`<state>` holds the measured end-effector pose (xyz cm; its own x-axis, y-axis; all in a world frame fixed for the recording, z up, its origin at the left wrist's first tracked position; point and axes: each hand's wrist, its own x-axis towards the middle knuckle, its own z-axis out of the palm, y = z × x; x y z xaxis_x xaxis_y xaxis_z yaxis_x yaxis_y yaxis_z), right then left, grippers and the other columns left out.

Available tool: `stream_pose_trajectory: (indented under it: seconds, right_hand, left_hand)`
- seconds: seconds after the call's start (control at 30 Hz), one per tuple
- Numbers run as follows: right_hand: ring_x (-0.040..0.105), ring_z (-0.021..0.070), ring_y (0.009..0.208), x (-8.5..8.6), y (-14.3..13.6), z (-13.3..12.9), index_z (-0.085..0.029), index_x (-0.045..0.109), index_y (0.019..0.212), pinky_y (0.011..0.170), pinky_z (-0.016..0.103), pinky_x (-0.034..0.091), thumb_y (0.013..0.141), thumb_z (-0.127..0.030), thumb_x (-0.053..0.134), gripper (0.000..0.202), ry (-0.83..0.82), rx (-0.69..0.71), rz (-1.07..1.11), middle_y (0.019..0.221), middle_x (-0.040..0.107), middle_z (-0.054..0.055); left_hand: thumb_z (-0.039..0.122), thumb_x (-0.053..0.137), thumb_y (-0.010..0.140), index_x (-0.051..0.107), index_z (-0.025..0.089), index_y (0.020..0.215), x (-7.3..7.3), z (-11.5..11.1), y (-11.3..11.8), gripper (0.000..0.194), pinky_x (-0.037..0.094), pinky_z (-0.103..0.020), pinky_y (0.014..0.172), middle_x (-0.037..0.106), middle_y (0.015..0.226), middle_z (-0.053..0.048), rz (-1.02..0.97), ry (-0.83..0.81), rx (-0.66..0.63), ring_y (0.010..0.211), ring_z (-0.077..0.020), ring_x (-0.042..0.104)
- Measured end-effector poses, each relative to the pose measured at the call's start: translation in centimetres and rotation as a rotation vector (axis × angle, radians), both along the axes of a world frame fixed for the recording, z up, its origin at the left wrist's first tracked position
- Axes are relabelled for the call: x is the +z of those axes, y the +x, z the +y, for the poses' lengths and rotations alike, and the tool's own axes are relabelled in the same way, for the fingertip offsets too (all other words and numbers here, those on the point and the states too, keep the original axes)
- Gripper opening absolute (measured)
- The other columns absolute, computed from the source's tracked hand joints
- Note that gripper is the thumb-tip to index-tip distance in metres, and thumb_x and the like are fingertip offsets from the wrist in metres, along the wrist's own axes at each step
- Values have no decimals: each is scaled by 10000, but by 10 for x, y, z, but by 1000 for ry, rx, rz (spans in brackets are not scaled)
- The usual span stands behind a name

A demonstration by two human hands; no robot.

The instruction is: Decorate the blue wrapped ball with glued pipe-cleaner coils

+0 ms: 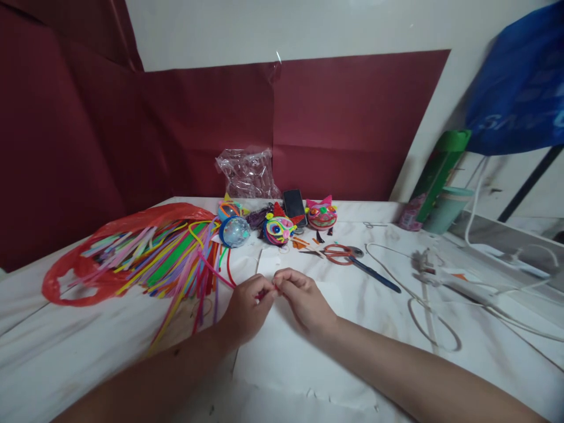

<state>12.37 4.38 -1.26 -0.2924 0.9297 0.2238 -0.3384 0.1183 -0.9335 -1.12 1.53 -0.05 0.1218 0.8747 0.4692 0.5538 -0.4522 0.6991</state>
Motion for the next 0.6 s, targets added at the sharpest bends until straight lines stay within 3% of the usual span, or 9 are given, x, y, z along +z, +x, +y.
stream_pose_trajectory:
  seconds: [0.07, 0.17, 0.37, 0.47, 0.6]
  right_hand:
    - [455, 103, 591, 0, -2, -2, -179, 587, 684, 638, 242, 356, 667, -292, 674, 144, -108, 89, 107, 593, 521, -41]
    - [443, 95, 565, 0, 1, 2, -170, 585, 700, 605, 228, 340, 640, -344, 733, 235, -101, 208, 131, 572, 523, -44]
    - [533, 124, 604, 3, 9, 12, -160, 577, 726, 645, 265, 392, 671, -387, 728, 278, -12, 409, 65, 609, 566, -18]
    - [545, 132, 543, 2, 5, 6, -178, 543, 739, 603, 283, 423, 678, -408, 716, 294, -19, 355, 79, 575, 573, -25]
    - [521, 129, 459, 2, -2, -4, -203, 500, 731, 506, 269, 417, 697, -425, 686, 291, -40, 199, 116, 506, 533, -56]
  left_hand:
    - [214, 508, 741, 548, 177, 602, 2, -2, 2, 149, 355, -234, 583, 541, 602, 14, -49, -54, 13, 605, -129, 503]
    - [258, 514, 738, 581, 168, 640, 5, -1, -2, 149, 347, -232, 576, 559, 614, 15, -153, -158, -27, 598, -123, 485]
    - [288, 571, 684, 560, 159, 611, -3, 11, -17, 149, 302, -234, 558, 506, 555, 31, -403, -442, -300, 540, -95, 403]
    - [290, 600, 646, 539, 159, 589, -11, 12, -13, 155, 291, -240, 554, 479, 533, 34, -551, -504, -365, 519, -88, 386]
    - [313, 609, 633, 490, 169, 552, -9, 4, 2, 204, 286, -245, 550, 429, 492, 48, -666, -490, -292, 501, -86, 357]
